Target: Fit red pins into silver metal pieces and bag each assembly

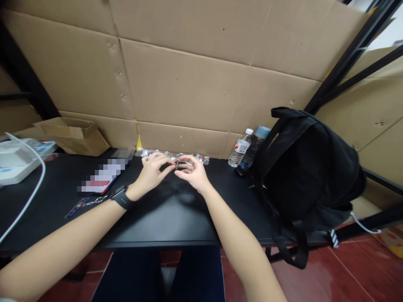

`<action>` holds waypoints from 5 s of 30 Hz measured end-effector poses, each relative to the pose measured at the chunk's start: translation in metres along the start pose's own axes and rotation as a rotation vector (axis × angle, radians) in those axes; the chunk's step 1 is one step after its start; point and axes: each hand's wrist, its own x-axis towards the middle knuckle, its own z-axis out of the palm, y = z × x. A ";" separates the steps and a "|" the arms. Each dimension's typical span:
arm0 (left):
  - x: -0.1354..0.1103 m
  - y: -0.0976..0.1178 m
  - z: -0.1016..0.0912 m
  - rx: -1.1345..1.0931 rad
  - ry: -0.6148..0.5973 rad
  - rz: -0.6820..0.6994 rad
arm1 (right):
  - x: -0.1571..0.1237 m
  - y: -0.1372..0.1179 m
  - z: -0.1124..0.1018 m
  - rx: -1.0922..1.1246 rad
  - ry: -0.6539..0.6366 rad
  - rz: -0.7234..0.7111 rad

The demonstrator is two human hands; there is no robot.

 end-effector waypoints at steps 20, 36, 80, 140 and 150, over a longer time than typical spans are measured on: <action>0.002 0.004 -0.007 -0.051 0.026 -0.012 | 0.000 -0.002 0.000 0.091 -0.004 0.005; -0.003 0.000 0.001 0.019 0.117 0.057 | -0.002 -0.004 0.008 0.102 0.027 0.024; -0.002 -0.017 0.008 -0.026 -0.326 0.053 | 0.005 0.016 -0.012 -0.536 -0.081 -0.028; 0.008 -0.041 0.003 -0.207 -0.228 0.085 | 0.005 -0.005 -0.053 -0.579 0.021 0.064; 0.004 -0.017 0.003 -0.120 -0.011 0.059 | 0.002 -0.004 -0.001 -0.200 0.029 -0.101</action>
